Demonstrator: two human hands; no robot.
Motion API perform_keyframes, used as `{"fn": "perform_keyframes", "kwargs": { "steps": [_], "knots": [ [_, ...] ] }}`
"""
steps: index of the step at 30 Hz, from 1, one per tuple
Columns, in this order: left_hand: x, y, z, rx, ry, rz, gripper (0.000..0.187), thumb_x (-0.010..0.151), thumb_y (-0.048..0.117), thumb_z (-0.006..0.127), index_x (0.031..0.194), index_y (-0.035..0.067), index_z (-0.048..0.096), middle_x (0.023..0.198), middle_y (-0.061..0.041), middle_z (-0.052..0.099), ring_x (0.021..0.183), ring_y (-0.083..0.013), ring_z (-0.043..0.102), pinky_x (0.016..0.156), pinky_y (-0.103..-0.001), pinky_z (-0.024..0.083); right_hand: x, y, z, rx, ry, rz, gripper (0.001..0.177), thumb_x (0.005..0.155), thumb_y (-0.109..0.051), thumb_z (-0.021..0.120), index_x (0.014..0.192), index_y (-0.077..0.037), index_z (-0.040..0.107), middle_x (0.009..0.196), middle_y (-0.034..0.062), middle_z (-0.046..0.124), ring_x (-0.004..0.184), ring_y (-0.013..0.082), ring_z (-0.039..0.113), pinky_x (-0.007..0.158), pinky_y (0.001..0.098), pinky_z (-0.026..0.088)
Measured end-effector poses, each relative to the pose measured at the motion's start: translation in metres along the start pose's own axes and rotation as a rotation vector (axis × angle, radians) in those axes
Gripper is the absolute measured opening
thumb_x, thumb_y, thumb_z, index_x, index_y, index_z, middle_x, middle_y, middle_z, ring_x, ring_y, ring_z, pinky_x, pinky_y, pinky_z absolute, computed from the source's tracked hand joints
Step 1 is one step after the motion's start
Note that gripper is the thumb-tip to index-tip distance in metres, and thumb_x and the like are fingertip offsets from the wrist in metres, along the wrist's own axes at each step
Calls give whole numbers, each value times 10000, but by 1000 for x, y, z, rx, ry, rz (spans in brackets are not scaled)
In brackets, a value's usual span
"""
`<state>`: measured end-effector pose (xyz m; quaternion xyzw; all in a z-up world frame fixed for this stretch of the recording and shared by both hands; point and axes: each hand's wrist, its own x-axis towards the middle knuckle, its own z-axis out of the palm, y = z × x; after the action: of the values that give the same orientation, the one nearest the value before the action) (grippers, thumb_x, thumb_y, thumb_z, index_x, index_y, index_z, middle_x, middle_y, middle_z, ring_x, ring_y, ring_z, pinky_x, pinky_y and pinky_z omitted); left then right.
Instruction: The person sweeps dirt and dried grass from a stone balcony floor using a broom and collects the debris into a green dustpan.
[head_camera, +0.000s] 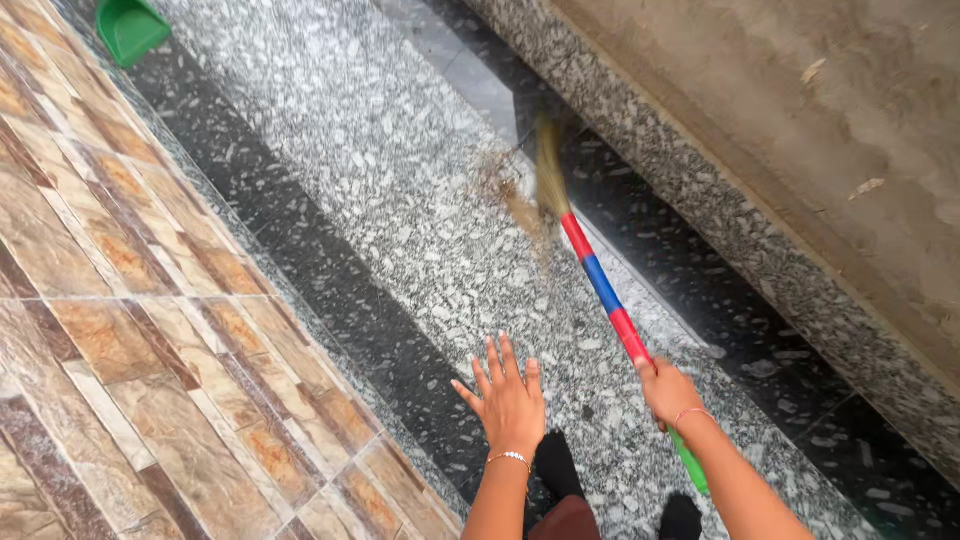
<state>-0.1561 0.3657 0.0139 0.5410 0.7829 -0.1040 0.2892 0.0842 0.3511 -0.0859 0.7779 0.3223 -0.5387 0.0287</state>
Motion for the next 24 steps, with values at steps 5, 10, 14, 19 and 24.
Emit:
{"fn": "perform_keyframes", "kwargs": {
  "steps": [5, 10, 14, 19, 24],
  "knots": [
    [-4, -20, 4, 18, -27, -1, 664, 1041, 549, 206, 1619, 226, 153, 1692, -45, 141, 1541, -368, 87, 1178, -680, -93, -56, 1, 49, 224, 78, 61, 516, 1030, -508, 401, 1196, -53, 575, 718, 227, 687, 526, 357, 681, 535, 511, 577],
    [-9, -20, 11, 17, 14, 6, 681, 1037, 552, 223, 1623, 213, 152, 1676, -57, 165, 1527, -382, 113, 1166, -689, -73, -77, 29, 112, 208, 25, 229, 493, 1029, -512, 392, 1222, -82, 536, 618, 183, 679, 425, 312, 662, 440, 441, 550],
    [-9, -12, 11, -11, 56, 19, 680, 1037, 549, 243, 1616, 201, 163, 1680, -53, 187, 1521, -384, 156, 1163, -696, -52, -49, 24, 100, 179, -110, 149, 510, 1030, -528, 423, 1191, -70, 579, 598, 116, 602, 410, 251, 602, 409, 427, 528],
    [-12, -16, 7, -45, 42, -18, 681, 1039, 562, 218, 1623, 219, 143, 1682, -44, 170, 1517, -378, 167, 1168, -693, -53, -36, -16, 10, 127, -21, -17, 507, 1027, -517, 443, 1180, -60, 600, 608, 97, 577, 415, 231, 563, 402, 408, 495],
    [-25, -19, 10, -44, -46, -33, 703, 1024, 590, 170, 1628, 234, 117, 1692, -18, 153, 1522, -351, 201, 1188, -685, -62, -58, -11, -68, -264, 206, -198, 539, 1053, -521, 392, 1254, -69, 607, 948, 307, 730, 930, 517, 678, 853, 575, 538]
  ]
}}
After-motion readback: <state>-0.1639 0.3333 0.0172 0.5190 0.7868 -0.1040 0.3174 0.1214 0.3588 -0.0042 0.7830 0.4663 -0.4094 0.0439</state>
